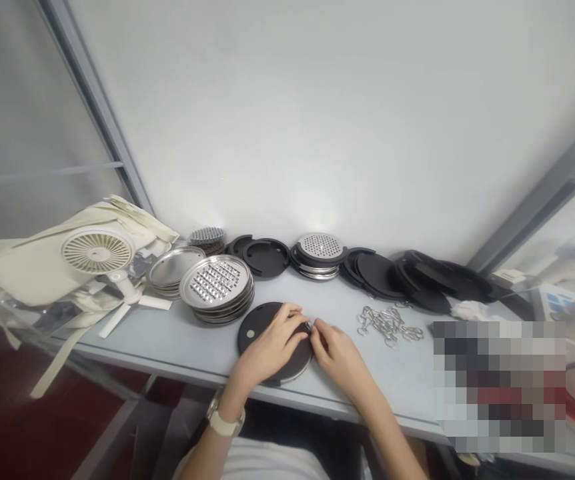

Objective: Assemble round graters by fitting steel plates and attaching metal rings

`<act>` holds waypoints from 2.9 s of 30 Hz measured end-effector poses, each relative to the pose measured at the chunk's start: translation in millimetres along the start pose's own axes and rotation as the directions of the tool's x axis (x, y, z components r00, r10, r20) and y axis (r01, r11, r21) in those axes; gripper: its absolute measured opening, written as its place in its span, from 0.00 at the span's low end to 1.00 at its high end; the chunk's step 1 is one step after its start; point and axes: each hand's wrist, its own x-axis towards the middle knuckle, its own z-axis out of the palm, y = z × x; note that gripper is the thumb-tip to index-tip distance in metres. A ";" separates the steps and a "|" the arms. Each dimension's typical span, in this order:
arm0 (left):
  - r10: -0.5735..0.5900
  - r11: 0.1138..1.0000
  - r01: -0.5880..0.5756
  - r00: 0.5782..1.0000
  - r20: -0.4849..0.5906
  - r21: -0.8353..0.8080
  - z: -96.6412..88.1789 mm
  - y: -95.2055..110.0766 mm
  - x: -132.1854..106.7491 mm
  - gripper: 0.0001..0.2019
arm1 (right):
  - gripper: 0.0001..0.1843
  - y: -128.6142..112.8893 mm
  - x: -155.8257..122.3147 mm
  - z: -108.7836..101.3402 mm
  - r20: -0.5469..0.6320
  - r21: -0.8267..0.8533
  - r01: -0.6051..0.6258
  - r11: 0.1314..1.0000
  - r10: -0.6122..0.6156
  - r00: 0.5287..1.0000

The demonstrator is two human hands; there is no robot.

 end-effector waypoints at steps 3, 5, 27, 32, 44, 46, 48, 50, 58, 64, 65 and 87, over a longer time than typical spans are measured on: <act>0.008 1.000 -0.008 1.000 0.006 0.003 -0.8 1.5 -0.2 0.12 | 0.13 -0.8 -0.2 -0.6 0.002 0.001 -0.001 1.000 0.001 1.000; 0.004 1.000 -0.004 1.000 0.012 0.010 -1.2 2.4 -0.2 0.13 | 0.13 -1.8 -0.2 -0.6 -0.001 0.002 -0.005 1.000 0.005 1.000; -0.007 1.000 0.007 0.999 0.032 0.020 -3.1 5.2 0.7 0.12 | 0.12 -3.1 0.5 -0.7 -0.010 -0.016 -0.006 1.000 0.006 1.000; -0.016 1.000 0.015 0.999 0.036 0.020 -3.7 6.0 0.2 0.12 | 0.12 -3.3 -0.2 -1.2 -0.013 -0.024 -0.010 1.000 0.010 1.000; 0.005 1.000 -0.005 1.000 0.007 -0.003 -1.8 4.4 -0.2 0.16 | 0.12 -1.4 1.4 -1.4 0.020 -0.039 0.006 0.999 -0.005 1.000; 0.005 1.000 -0.004 1.000 0.006 -0.010 -1.3 3.9 -0.2 0.17 | 0.12 -1.1 1.3 -1.5 0.014 -0.035 0.006 0.999 -0.005 1.000; 0.005 1.000 -0.005 1.000 0.003 -0.014 -0.9 3.2 0.0 0.16 | 0.12 -0.7 0.8 -1.4 0.004 -0.033 0.005 0.999 -0.005 1.000; 0.009 1.000 -0.009 1.000 0.001 -0.013 -0.6 2.7 0.3 0.14 | 0.13 -0.4 0.3 -1.2 -0.003 -0.029 0.006 1.000 -0.006 1.000; 0.012 1.000 -0.012 1.000 0.003 0.007 0.4 1.9 0.4 0.14 | 0.12 0.2 -0.2 -0.2 -0.007 -0.019 0.012 1.000 -0.012 1.000; 0.011 1.000 -0.012 1.000 0.004 0.015 -0.3 2.6 0.6 0.13 | 0.12 -0.7 0.2 -0.6 -0.005 -0.022 0.005 1.000 -0.005 1.000; 0.013 1.000 -0.013 1.000 0.005 0.017 -0.5 2.8 0.5 0.13 | 0.12 -0.9 0.2 -0.8 -0.007 -0.021 0.005 1.000 -0.005 1.000; 0.016 1.000 -0.016 1.000 0.012 0.020 0.0 1.7 1.0 0.13 | 0.12 -0.5 0.3 -0.1 0.024 -0.019 -0.028 0.999 0.029 0.999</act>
